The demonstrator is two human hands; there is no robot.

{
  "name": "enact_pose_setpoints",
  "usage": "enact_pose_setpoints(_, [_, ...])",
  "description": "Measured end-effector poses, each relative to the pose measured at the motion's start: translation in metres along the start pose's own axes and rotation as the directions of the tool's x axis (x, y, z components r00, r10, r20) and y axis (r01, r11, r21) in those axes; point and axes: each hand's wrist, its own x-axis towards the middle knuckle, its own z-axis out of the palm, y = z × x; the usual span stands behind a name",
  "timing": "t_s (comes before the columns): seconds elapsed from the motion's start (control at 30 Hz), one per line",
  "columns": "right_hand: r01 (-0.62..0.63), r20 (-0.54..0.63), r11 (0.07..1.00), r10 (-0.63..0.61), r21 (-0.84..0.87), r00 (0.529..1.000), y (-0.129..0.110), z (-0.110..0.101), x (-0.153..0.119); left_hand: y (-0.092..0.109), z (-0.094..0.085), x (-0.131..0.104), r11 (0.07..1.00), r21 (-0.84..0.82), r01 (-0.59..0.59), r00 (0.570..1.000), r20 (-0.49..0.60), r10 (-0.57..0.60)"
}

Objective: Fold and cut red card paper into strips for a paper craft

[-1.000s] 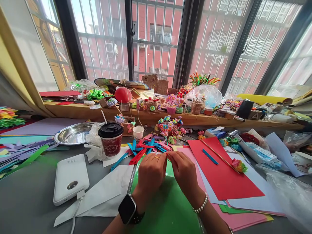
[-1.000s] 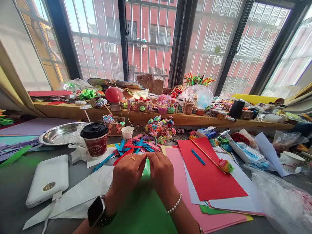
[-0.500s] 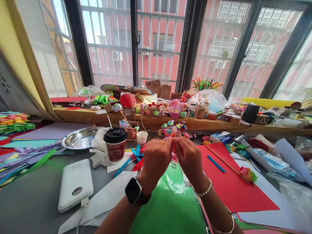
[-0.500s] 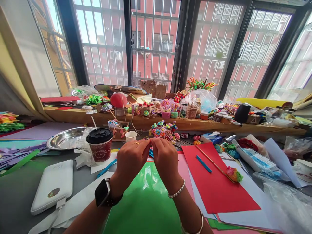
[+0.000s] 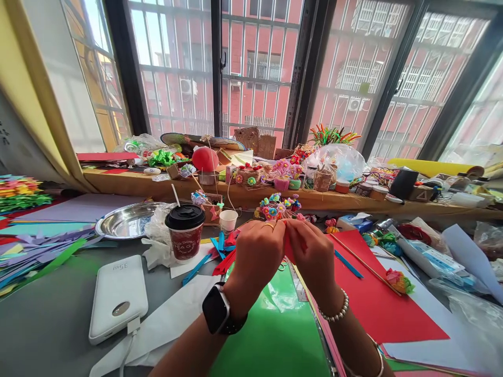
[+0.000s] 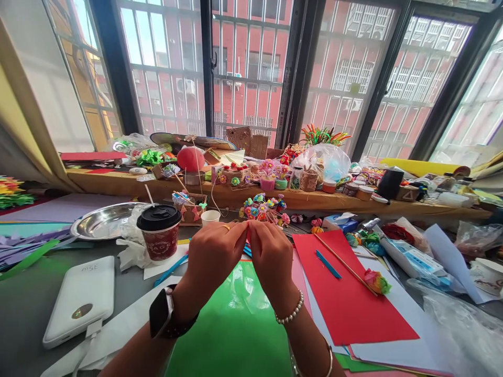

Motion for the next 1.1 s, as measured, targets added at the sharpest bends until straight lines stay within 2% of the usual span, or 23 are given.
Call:
enact_pose_setpoints(0.2, [0.018, -0.024, 1.000, -0.018, -0.016, 1.000, -0.003, -0.006, -0.002, 0.003, -0.003, -0.001, 0.998, -0.059, -0.011, 1.000, -0.017, 0.010])
enact_pose_setpoints(0.3, [0.018, 0.013, 1.000, -0.018, -0.026, 1.000, -0.004, -0.010, 0.000, 0.002, -0.007, -0.001, 0.999, -0.041, 0.024, 1.000, -0.006, -0.024])
enact_pose_setpoints(0.37, [0.021, 0.090, 0.999, -0.018, -0.031, 0.996, -0.004, -0.016, 0.002, -0.003, -0.011, 0.000, 0.998, -0.042, 0.048, 0.997, 0.058, -0.045])
enact_pose_setpoints(0.43, [0.027, 0.230, 0.999, -0.018, -0.035, 0.973, -0.004, -0.025, 0.004, -0.012, -0.017, 0.002, 0.994, -0.097, 0.053, 0.980, 0.194, -0.033])
enact_pose_setpoints(0.47, [0.029, 0.315, 0.999, -0.015, -0.037, 0.949, -0.004, -0.029, 0.005, -0.017, -0.020, 0.003, 0.986, -0.157, 0.046, 0.961, 0.278, 0.000])
enact_pose_setpoints(0.5, [0.027, 0.421, 0.999, -0.008, -0.039, 0.907, -0.005, -0.033, 0.005, -0.022, -0.023, 0.003, 0.972, -0.235, 0.023, 0.923, 0.379, 0.070])
enact_pose_setpoints(0.57, [0.027, 0.588, 0.999, -0.005, -0.028, 0.809, -0.005, -0.040, 0.006, -0.031, -0.028, 0.005, 0.924, -0.382, 0.007, 0.848, 0.491, 0.197])
enact_pose_setpoints(0.63, [0.013, 0.689, 1.000, -0.011, 0.002, 0.724, -0.006, -0.045, 0.007, -0.038, -0.031, 0.006, 0.878, -0.478, 0.028, 0.787, 0.551, 0.276])
enact_pose_setpoints(0.77, [-0.116, 0.791, 0.988, -0.009, 0.101, 0.611, -0.005, -0.051, 0.009, -0.042, -0.035, 0.007, 0.780, -0.617, 0.100, 0.708, 0.595, 0.380])
enact_pose_setpoints(0.87, [-0.270, 0.843, 0.949, 0.007, 0.164, 0.537, -0.005, -0.056, 0.010, -0.042, -0.037, 0.009, 0.711, -0.683, 0.166, 0.679, 0.602, 0.420])
enact_pose_setpoints(1.1, [-0.473, 0.876, 0.857, 0.057, 0.202, 0.478, -0.006, -0.063, 0.012, -0.040, -0.036, 0.011, 0.572, -0.766, 0.293, 0.701, 0.579, 0.417])
